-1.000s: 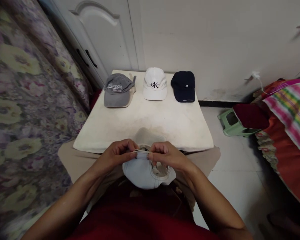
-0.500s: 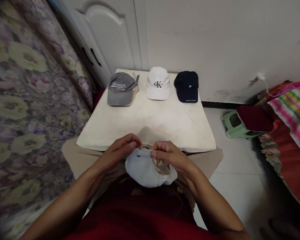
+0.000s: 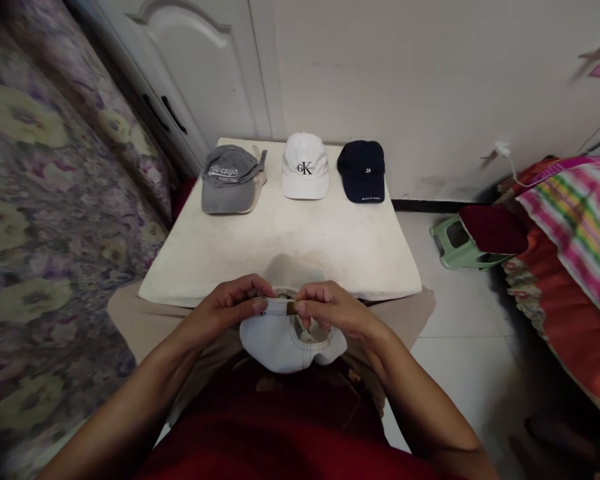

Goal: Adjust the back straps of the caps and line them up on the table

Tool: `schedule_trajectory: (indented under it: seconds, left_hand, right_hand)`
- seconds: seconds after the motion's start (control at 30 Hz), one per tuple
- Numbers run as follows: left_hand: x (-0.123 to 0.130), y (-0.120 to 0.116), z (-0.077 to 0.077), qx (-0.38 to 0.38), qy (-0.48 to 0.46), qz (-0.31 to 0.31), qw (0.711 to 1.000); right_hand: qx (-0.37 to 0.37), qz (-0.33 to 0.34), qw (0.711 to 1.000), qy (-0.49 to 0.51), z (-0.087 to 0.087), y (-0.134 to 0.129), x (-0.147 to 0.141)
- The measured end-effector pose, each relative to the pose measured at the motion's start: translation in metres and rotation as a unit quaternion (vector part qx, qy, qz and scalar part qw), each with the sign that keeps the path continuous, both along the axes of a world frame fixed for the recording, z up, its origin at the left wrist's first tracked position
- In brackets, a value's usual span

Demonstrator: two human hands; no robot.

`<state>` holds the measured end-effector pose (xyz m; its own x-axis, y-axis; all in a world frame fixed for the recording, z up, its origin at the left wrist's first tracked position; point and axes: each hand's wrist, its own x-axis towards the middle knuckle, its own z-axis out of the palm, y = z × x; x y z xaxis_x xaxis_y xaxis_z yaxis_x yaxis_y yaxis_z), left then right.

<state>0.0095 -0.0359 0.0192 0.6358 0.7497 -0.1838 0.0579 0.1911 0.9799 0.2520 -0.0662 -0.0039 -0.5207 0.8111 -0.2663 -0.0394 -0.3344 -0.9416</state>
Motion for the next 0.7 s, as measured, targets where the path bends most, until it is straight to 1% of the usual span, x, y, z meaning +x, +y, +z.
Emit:
schedule_trajectory:
  seconds: [0.17, 0.33, 0.4, 0.53, 0.7]
  left_hand:
    - [-0.0052, 0.0001, 0.0021, 0.035, 0.022, -0.011, 0.999]
    - [-0.0058, 0.0006, 0.0021, 0.078, 0.052, 0.014, 0.996]
    - [-0.0044, 0.0004, 0.0019, 0.068, 0.044, 0.016, 0.997]
    - [-0.0012, -0.0008, 0.0, 0.017, 0.017, 0.011, 1.0]
    - [-0.004, -0.0004, -0.0059, 0.013, 0.027, 0.016, 0.999]
  right_hand:
    - [-0.019, -0.01, 1.0, 0.011, -0.003, -0.0004, -0.0017]
    - [-0.034, -0.017, 0.999, 0.024, -0.0038, -0.0004, -0.0018]
    - [-0.034, -0.018, 0.999, 0.026, -0.0042, 0.0, -0.0026]
    - [-0.024, -0.023, 0.999, 0.028, -0.0044, 0.0007, -0.0032]
    - [0.01, 0.001, 1.0, 0.023, -0.0021, 0.0008, 0.0023]
